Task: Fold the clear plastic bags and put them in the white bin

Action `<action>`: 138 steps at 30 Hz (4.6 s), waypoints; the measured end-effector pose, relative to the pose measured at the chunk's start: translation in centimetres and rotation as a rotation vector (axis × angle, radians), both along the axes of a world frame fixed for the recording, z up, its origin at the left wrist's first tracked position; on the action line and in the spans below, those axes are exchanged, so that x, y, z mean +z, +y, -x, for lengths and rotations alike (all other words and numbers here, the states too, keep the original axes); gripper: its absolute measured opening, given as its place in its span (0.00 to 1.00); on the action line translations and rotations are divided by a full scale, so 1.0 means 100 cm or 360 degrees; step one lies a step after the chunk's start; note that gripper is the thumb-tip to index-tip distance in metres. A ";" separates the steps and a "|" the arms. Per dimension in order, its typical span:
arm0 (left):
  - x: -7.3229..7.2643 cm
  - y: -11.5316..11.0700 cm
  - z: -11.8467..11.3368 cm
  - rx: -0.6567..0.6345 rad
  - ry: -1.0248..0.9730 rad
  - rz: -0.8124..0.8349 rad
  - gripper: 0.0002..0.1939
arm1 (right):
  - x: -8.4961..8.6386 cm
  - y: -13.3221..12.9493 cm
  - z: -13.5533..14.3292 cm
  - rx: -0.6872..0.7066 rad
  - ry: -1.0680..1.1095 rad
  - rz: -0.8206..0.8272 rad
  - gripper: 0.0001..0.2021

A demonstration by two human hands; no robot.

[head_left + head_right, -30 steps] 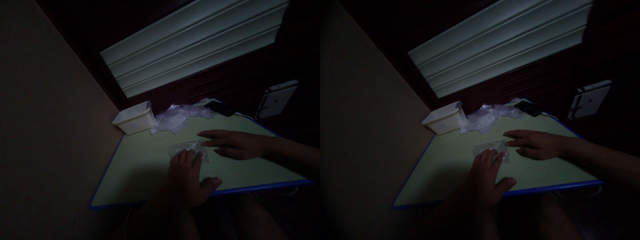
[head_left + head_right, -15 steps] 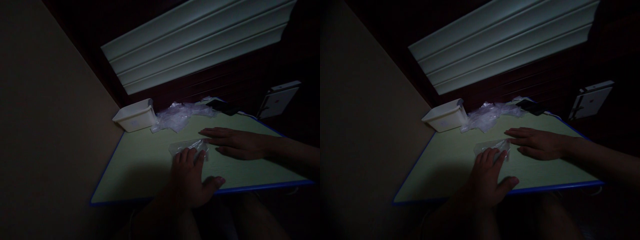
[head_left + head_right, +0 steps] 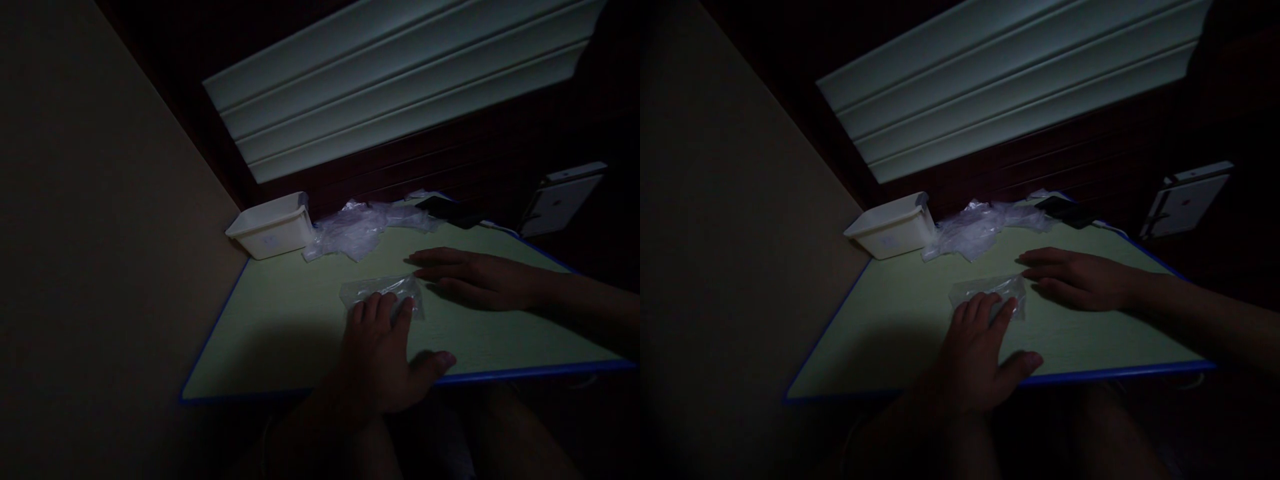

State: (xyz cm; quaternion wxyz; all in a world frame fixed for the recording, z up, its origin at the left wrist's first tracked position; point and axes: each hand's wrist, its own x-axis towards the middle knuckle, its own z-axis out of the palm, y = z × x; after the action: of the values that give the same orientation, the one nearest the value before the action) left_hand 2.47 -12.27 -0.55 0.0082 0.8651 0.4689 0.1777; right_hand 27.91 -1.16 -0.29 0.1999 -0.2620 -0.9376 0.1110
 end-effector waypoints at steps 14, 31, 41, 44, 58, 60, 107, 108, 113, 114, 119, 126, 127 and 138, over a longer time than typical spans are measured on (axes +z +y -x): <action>-0.002 0.001 0.000 -0.0004 -0.0053 -0.0002 0.40 | -0.005 -0.001 0.012 -0.0094 -0.0015 -0.0065 0.24; 0.001 -0.001 0.000 0.0025 -0.0041 -0.0045 0.43 | -0.003 -0.011 0.018 -0.0012 0.0037 0.0047 0.32; -0.009 -0.022 0.045 0.0029 0.0098 -0.0200 0.44 | -0.001 -0.012 0.017 0.0096 0.0050 0.0165 0.33; -0.012 -0.025 0.053 0.0067 0.0149 -0.0090 0.46 | 0.000 -0.013 0.019 0.0176 -0.0057 0.0187 0.33; 0.020 0.019 0.020 -0.0061 0.0186 0.0040 0.45 | -0.003 -0.012 0.018 0.0214 -0.0093 0.0110 0.37; 0.014 0.033 0.014 -0.0046 0.0245 0.0139 0.47 | -0.004 -0.010 0.019 0.0264 -0.0075 0.0120 0.36; -0.003 0.036 0.050 0.0196 0.0385 0.0366 0.51 | -0.018 -0.060 0.073 -0.0659 -0.0358 0.0053 0.43; -0.003 0.036 0.049 0.0196 0.0378 0.0362 0.51 | -0.018 -0.061 0.067 -0.0662 -0.0346 0.0061 0.43; -0.004 0.036 0.049 0.0199 0.0386 0.0343 0.52 | -0.002 -0.060 0.050 -0.0640 -0.0238 0.0202 0.38; -0.004 0.036 0.049 0.0201 0.0389 0.0344 0.51 | 0.005 -0.057 0.047 -0.0640 -0.0169 0.0250 0.35; -0.004 0.036 0.049 0.0204 0.0375 0.0339 0.52 | 0.034 -0.015 0.034 -0.0737 -0.0040 0.0384 0.24; -0.005 0.036 0.049 0.0202 0.0343 0.0310 0.51 | 0.046 0.036 0.060 -0.0685 -0.0335 0.0845 0.07; -0.006 0.036 0.049 0.0198 0.0340 0.0305 0.51 | 0.047 0.040 0.065 -0.0695 -0.0353 0.0891 0.07; -0.008 0.036 0.049 0.0188 0.0318 0.0266 0.51 | 0.040 0.062 0.085 -0.0783 -0.0549 0.1138 0.07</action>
State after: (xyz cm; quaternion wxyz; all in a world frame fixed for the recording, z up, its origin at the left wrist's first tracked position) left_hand -2.40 -8.68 -1.33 0.0230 0.8458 0.5306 0.0512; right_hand 19.45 5.04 3.73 -0.0415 -0.5437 -0.7701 0.3312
